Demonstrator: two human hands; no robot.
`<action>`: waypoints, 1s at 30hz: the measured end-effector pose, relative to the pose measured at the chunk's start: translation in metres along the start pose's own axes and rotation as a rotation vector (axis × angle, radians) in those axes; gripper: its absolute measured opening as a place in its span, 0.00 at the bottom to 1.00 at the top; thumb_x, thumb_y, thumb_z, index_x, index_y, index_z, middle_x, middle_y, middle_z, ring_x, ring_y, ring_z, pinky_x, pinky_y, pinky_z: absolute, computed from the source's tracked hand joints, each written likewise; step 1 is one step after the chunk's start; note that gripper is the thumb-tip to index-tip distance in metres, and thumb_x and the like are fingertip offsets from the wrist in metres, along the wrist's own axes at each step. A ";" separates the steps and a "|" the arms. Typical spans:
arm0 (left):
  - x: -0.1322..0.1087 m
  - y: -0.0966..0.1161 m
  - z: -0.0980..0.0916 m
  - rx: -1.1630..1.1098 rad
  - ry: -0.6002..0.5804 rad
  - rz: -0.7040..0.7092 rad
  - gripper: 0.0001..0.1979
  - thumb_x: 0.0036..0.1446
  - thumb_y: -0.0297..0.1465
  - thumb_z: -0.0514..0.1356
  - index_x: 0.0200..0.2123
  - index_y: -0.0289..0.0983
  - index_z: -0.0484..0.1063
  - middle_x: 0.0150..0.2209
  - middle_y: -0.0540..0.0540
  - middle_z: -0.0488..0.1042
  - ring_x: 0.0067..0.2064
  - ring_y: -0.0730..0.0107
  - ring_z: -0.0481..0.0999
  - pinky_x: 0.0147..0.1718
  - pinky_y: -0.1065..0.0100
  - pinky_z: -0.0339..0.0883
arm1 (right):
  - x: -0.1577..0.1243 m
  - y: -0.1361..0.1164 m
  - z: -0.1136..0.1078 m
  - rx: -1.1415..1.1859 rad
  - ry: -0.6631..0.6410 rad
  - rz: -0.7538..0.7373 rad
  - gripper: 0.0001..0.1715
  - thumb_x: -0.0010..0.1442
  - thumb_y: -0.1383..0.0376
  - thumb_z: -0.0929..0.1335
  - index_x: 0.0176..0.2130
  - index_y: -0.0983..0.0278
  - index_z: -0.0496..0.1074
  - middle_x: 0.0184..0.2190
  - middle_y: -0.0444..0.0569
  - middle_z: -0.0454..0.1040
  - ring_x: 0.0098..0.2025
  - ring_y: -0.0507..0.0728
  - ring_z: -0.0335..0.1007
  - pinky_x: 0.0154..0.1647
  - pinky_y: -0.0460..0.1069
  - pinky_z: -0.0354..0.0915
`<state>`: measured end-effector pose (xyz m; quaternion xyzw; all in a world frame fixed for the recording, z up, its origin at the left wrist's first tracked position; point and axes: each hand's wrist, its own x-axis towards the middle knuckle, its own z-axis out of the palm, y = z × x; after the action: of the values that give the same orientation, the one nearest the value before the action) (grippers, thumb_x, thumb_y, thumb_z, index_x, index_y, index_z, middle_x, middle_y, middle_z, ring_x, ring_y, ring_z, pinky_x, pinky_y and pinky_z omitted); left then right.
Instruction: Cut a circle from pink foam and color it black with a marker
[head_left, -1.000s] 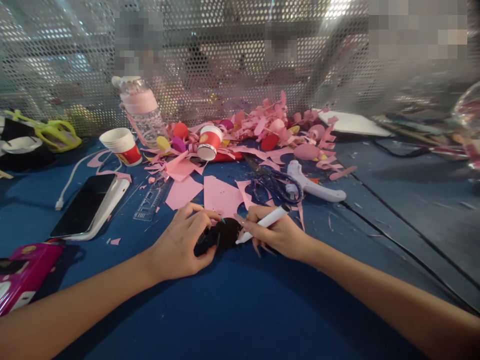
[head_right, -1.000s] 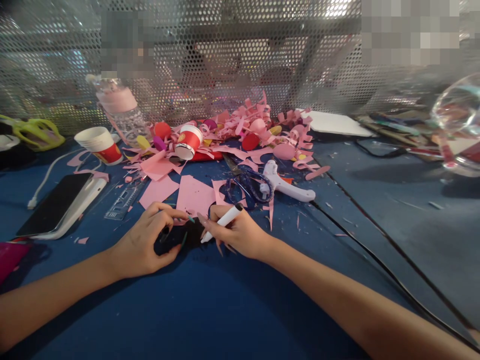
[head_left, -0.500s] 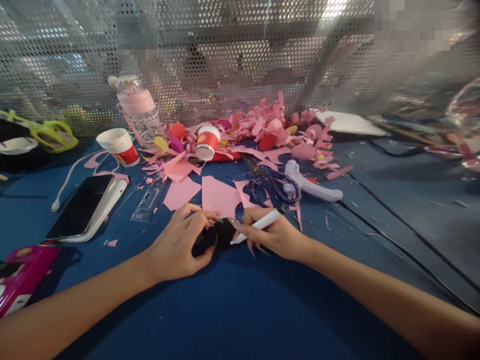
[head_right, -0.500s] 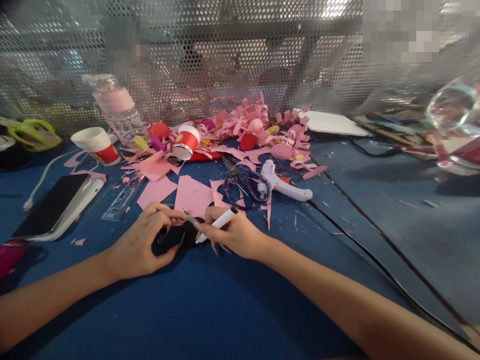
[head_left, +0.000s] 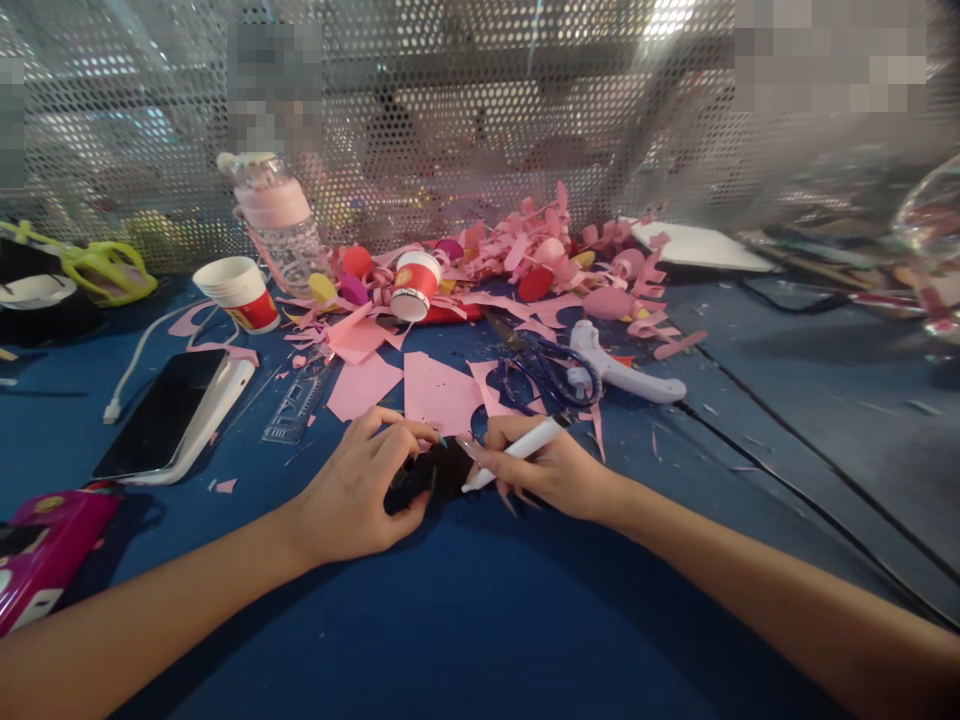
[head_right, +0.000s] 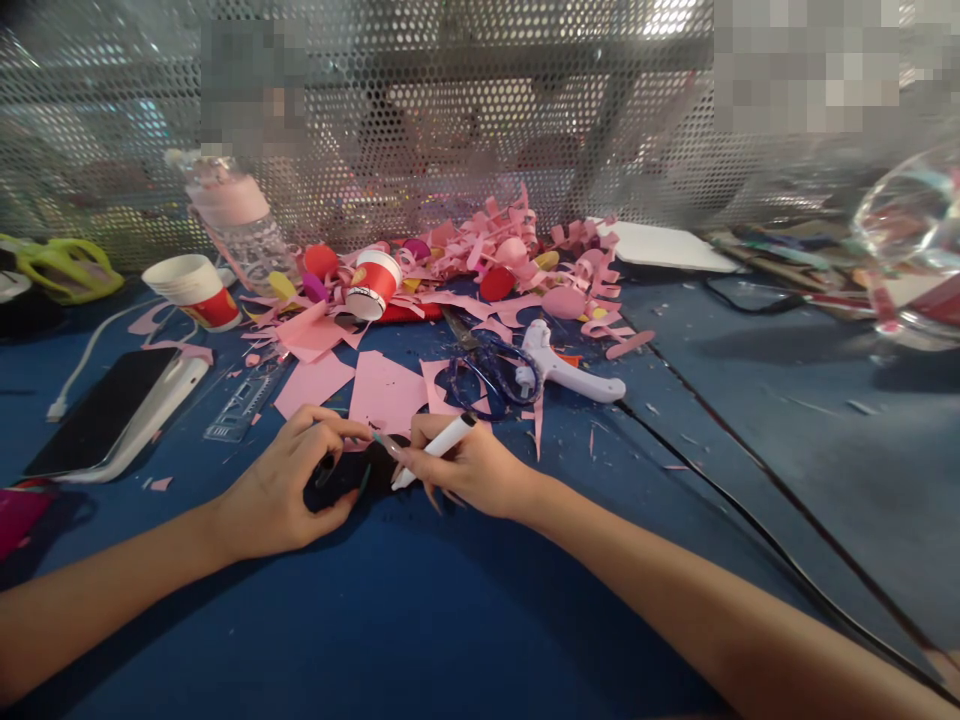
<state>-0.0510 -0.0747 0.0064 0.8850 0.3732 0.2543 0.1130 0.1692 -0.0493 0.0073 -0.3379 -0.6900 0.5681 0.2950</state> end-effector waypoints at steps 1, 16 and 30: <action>0.000 0.000 0.000 0.000 0.001 0.001 0.14 0.48 0.23 0.59 0.34 0.39 0.55 0.46 0.44 0.69 0.47 0.61 0.62 0.43 0.59 0.64 | 0.000 0.000 0.000 0.006 0.006 -0.007 0.19 0.57 0.56 0.66 0.22 0.65 0.60 0.14 0.38 0.61 0.13 0.45 0.58 0.11 0.40 0.54; 0.000 0.000 0.000 0.000 0.007 0.009 0.14 0.48 0.23 0.58 0.34 0.39 0.55 0.45 0.44 0.69 0.47 0.61 0.63 0.44 0.58 0.63 | 0.000 -0.003 0.001 0.072 0.064 0.022 0.24 0.54 0.52 0.67 0.20 0.64 0.56 0.16 0.39 0.64 0.12 0.44 0.58 0.09 0.39 0.53; 0.000 0.001 -0.001 -0.003 0.001 0.005 0.14 0.48 0.23 0.58 0.34 0.39 0.55 0.45 0.44 0.69 0.47 0.61 0.63 0.43 0.57 0.64 | 0.001 -0.003 0.000 0.043 0.056 0.021 0.23 0.55 0.52 0.66 0.21 0.63 0.57 0.12 0.38 0.62 0.11 0.45 0.57 0.09 0.40 0.52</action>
<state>-0.0509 -0.0749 0.0079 0.8856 0.3709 0.2555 0.1134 0.1680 -0.0485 0.0107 -0.3545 -0.6656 0.5759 0.3156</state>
